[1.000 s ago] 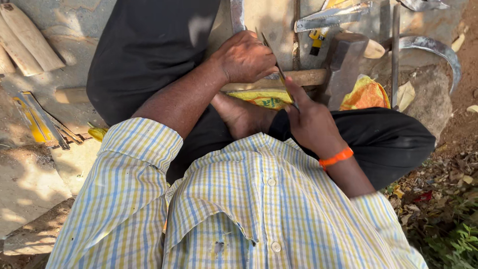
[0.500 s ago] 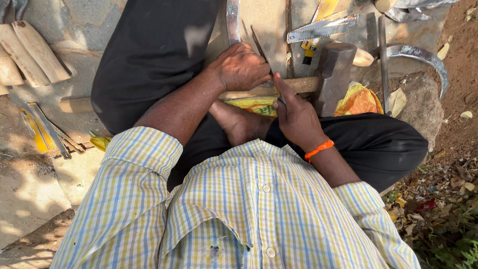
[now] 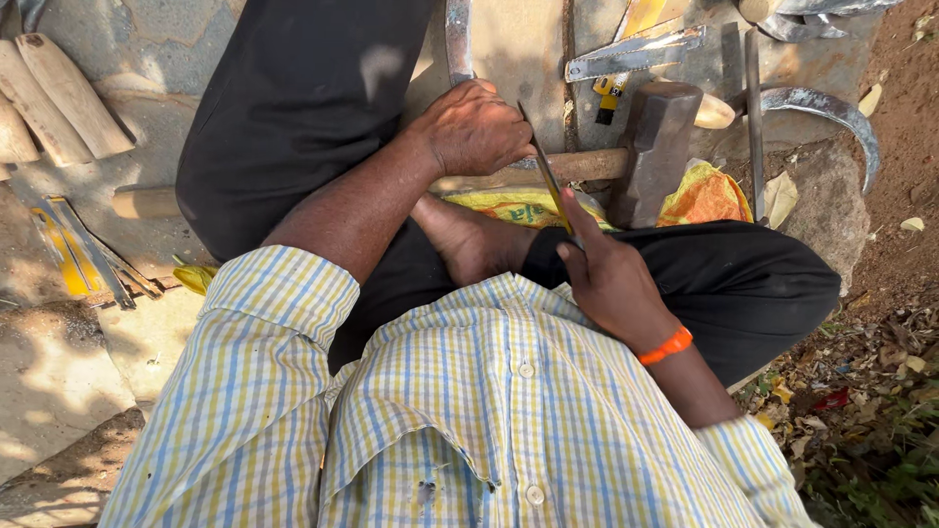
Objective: The person sits on the ground and uses a hammer and a metal file to sharpen the blade of a sickle. They hold the sickle steady with their left hand and repeatedly strike the file against the blade with the hammer in their right hand.
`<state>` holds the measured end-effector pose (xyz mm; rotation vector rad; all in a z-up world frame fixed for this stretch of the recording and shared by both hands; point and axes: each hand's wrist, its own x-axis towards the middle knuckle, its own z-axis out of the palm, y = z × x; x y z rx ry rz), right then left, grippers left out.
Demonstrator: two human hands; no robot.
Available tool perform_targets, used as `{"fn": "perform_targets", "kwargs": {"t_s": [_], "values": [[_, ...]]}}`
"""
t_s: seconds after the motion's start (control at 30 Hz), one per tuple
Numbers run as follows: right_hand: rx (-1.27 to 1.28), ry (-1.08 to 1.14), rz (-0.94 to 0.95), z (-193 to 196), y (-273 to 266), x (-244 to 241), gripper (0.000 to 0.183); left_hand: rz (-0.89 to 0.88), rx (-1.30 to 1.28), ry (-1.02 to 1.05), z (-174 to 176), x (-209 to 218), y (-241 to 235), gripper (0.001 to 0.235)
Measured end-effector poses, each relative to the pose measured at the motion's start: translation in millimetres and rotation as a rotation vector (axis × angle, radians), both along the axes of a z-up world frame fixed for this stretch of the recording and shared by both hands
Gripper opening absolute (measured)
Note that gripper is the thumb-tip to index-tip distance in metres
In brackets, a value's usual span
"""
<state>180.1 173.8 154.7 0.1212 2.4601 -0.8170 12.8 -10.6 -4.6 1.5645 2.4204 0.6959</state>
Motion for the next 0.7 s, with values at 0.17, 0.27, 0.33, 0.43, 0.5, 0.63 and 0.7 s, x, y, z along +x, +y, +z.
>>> {"fn": "perform_targets", "kwargs": {"t_s": [0.17, 0.27, 0.33, 0.43, 0.5, 0.63, 0.7], "values": [[-0.089, 0.162, 0.028, -11.5, -3.6, -3.2, 0.064, -0.029, 0.086, 0.021, -4.5, -1.9, -7.0, 0.034], [-0.109, 0.213, 0.061, -27.8, 5.1, -31.6, 0.064, -0.005, 0.106, -0.022, 6.0, 3.2, -0.8, 0.032], [-0.086, 0.175, 0.047, -19.3, 8.7, -35.9, 0.064, 0.049, 0.045, -0.035, 12.6, 3.7, -0.3, 0.033], [-0.003, 0.068, 0.036, 26.5, 26.7, -14.3, 0.065, 0.087, -0.038, -0.027, 15.2, 7.4, 7.4, 0.04], [0.031, -0.059, 0.083, 47.0, 30.3, -8.5, 0.069, 0.044, -0.05, -0.034, 14.3, 3.2, 7.2, 0.046], [0.075, -0.076, 0.113, 21.1, 19.6, -15.8, 0.066, 0.048, 0.09, 0.034, 2.3, 11.3, 4.2, 0.041], [0.044, 0.013, 0.085, -4.8, 15.4, -30.5, 0.062, 0.048, 0.135, 0.055, 1.4, 8.2, 6.1, 0.042]]}}
